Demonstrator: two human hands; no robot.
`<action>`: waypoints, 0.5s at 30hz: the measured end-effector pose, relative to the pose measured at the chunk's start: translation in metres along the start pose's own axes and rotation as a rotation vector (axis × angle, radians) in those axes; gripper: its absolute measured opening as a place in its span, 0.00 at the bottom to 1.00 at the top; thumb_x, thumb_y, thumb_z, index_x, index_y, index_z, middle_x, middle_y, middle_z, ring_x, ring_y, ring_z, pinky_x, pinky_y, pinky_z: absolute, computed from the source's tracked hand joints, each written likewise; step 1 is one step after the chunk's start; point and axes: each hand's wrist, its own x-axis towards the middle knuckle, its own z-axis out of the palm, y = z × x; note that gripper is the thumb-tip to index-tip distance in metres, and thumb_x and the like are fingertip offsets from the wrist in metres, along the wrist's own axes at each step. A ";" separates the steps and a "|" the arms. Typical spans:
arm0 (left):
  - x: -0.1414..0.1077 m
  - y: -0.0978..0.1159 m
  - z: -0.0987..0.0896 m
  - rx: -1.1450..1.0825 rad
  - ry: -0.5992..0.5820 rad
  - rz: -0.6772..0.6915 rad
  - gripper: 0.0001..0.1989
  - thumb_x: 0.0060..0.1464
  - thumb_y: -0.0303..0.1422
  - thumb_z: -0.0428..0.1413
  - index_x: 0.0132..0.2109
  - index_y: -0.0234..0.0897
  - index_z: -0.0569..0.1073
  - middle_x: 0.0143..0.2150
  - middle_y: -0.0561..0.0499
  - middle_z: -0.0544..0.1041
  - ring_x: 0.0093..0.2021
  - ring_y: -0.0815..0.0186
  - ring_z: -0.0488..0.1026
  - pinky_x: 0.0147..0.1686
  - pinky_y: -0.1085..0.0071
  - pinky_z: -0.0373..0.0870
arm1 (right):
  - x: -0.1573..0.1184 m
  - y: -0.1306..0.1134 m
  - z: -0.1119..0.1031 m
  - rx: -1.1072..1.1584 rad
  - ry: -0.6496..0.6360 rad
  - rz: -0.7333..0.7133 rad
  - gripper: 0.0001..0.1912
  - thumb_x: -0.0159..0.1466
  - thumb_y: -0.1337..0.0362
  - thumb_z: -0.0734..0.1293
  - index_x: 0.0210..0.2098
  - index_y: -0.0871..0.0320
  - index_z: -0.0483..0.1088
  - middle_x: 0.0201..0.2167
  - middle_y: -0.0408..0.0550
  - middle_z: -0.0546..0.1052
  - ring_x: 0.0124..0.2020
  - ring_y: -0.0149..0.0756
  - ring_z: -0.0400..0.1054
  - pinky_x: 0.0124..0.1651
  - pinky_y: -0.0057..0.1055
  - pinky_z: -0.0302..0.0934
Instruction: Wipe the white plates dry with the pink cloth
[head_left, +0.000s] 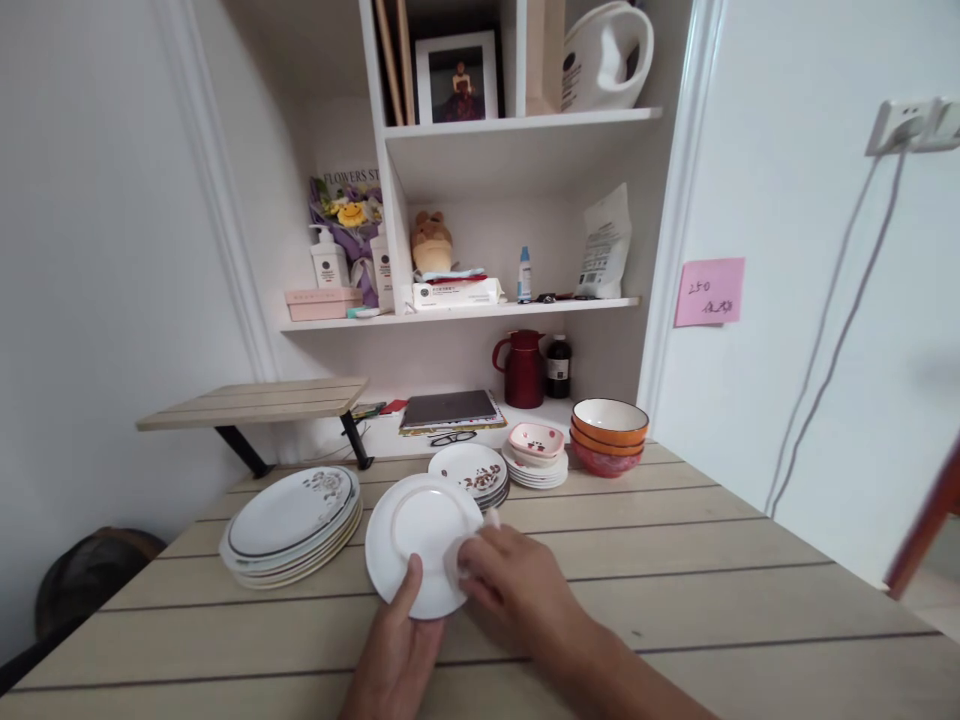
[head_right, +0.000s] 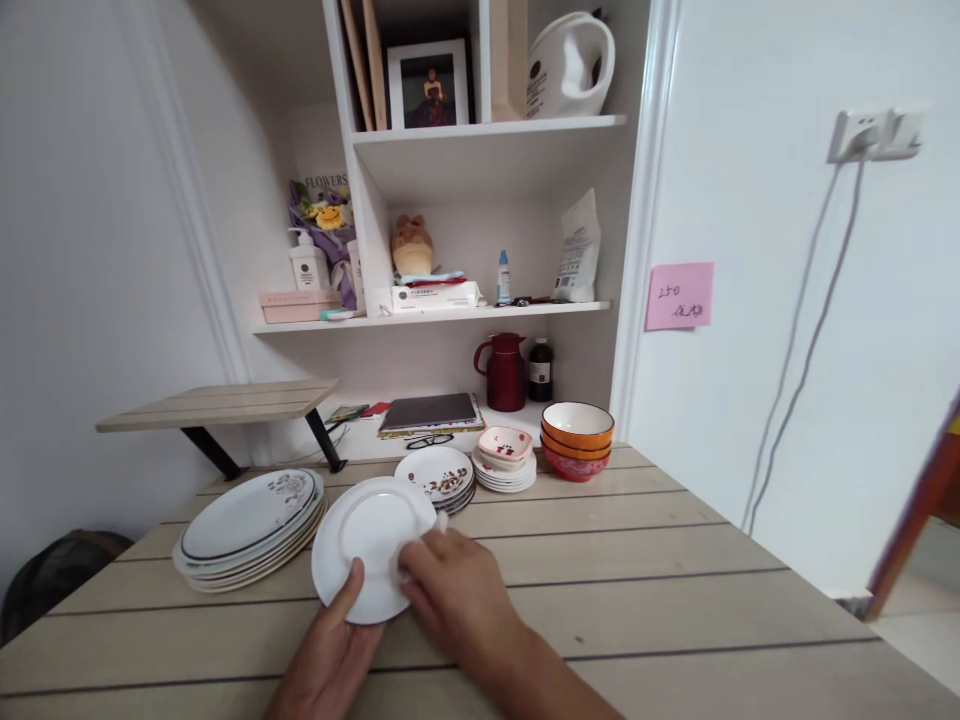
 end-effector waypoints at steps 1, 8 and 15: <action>-0.001 0.000 0.001 0.015 -0.005 -0.013 0.30 0.58 0.29 0.53 0.66 0.44 0.56 0.58 0.44 0.72 0.58 0.60 0.69 0.64 0.61 0.55 | 0.001 0.007 -0.003 0.016 0.036 0.060 0.05 0.62 0.66 0.62 0.38 0.52 0.66 0.36 0.44 0.74 0.37 0.37 0.66 0.37 0.29 0.57; -0.018 -0.003 0.010 0.107 0.032 -0.225 0.38 0.54 0.30 0.58 0.68 0.40 0.50 0.55 0.42 0.75 0.56 0.56 0.70 0.61 0.57 0.60 | 0.004 0.042 -0.024 0.124 0.317 0.297 0.08 0.62 0.64 0.61 0.41 0.53 0.67 0.39 0.47 0.74 0.41 0.41 0.67 0.42 0.35 0.60; -0.015 -0.013 0.008 0.218 -0.128 -0.373 0.33 0.51 0.28 0.60 0.64 0.35 0.61 0.48 0.41 0.79 0.54 0.54 0.72 0.57 0.59 0.62 | 0.006 0.022 -0.038 0.030 0.254 0.169 0.07 0.64 0.65 0.61 0.40 0.54 0.69 0.38 0.47 0.76 0.39 0.42 0.63 0.42 0.38 0.54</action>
